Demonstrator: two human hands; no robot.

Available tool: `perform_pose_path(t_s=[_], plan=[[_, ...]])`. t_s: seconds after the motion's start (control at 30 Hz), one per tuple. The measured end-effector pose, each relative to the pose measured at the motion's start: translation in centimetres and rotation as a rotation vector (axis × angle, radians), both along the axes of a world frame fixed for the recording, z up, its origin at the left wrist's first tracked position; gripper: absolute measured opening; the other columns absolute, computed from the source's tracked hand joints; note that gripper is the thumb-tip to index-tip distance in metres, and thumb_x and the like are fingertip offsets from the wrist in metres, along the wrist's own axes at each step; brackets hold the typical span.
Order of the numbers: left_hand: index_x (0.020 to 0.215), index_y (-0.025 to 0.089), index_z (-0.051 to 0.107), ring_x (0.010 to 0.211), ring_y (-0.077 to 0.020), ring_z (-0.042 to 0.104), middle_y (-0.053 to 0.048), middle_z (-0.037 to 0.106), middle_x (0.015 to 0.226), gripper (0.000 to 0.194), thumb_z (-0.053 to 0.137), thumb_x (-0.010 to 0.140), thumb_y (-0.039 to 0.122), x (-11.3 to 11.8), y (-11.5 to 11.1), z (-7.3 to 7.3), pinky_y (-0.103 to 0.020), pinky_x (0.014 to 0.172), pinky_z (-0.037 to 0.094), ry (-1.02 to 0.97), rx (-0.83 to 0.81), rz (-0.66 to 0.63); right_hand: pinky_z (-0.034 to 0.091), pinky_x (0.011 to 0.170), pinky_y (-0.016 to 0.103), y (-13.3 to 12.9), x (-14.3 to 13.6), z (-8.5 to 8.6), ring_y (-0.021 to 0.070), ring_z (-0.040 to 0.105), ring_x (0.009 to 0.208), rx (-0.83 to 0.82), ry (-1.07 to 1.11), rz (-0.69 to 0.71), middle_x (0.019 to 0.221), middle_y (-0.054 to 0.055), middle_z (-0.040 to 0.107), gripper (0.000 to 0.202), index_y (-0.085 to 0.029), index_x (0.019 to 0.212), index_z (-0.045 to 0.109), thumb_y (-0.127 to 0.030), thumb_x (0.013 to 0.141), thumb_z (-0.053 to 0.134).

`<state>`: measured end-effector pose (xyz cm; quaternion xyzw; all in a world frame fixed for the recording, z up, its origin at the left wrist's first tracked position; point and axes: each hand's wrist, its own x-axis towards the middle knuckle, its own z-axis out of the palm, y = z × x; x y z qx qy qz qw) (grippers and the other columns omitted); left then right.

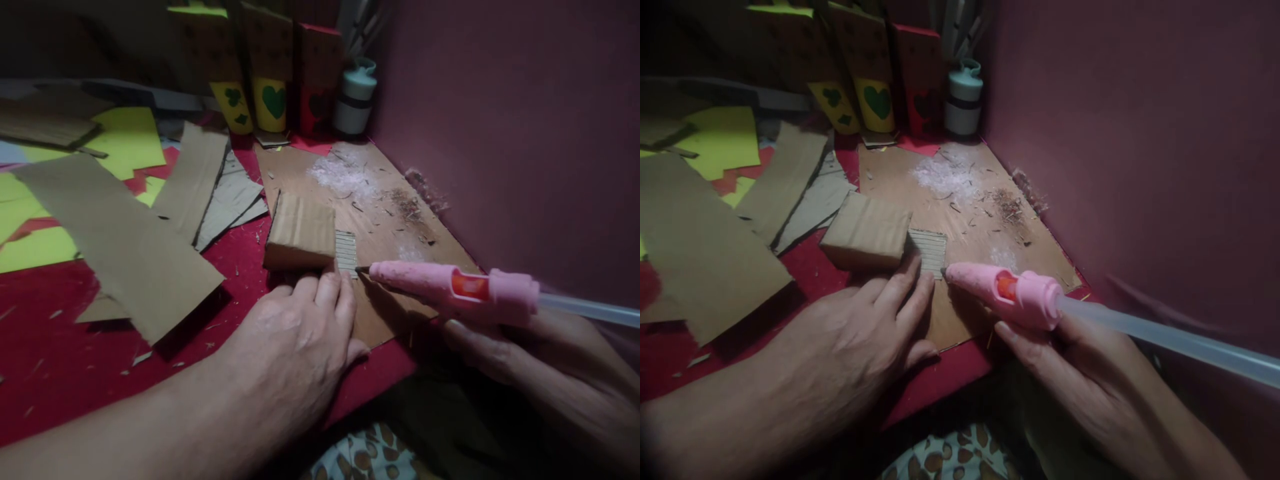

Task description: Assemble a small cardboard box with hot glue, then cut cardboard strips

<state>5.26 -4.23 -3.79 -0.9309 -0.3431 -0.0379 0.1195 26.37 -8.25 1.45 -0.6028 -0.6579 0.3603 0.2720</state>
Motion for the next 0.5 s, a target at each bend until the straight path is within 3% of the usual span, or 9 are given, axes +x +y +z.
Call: perform_pose_path(t_s=[0.2, 0.43, 0.5], plan=[[0.134, -0.004, 0.049, 0.080, -0.0316, 0.063, -0.024, 0.064, 0.101, 0.059, 0.040, 0.094, 0.038, 0.08, 0.03, 0.03, -0.043, 0.064, 0.057, -0.015, -0.027, 0.003, 0.055, 0.096, 0.041, -0.12, 0.38, -0.44, 0.0335, 0.058, 0.120, -0.014, 0.025, 0.009, 0.133, 0.001, 0.062, 0.044, -0.037, 0.131, 0.059, -0.037, 0.087, 0.061], [0.133, -0.005, 0.049, 0.077, -0.0300, 0.062, -0.023, 0.063, 0.100, 0.059, 0.041, 0.094, 0.038, 0.01, 0.10, -0.05, -0.043, 0.062, 0.057, -0.027, -0.013, -0.010, 0.047, 0.106, 0.047, -0.53, 0.39, 0.25, 0.0338, 0.050, 0.128, -0.012, 0.030, 0.058, 0.135, 0.001, 0.060, 0.043, -0.036, 0.131, 0.059, -0.036, 0.088, 0.060], [0.133, -0.005, 0.050, 0.076, -0.0299, 0.062, -0.023, 0.063, 0.100, 0.059, 0.041, 0.093, 0.038, 0.03, 0.09, -0.02, -0.042, 0.061, 0.057, -0.027, -0.014, -0.007, 0.046, 0.106, 0.047, -0.67, 0.80, -0.23, 0.0339, 0.050, 0.129, -0.016, 0.024, 0.048, 0.135, 0.001, 0.060, 0.043, -0.036, 0.131, 0.059, -0.036, 0.087, 0.061]])
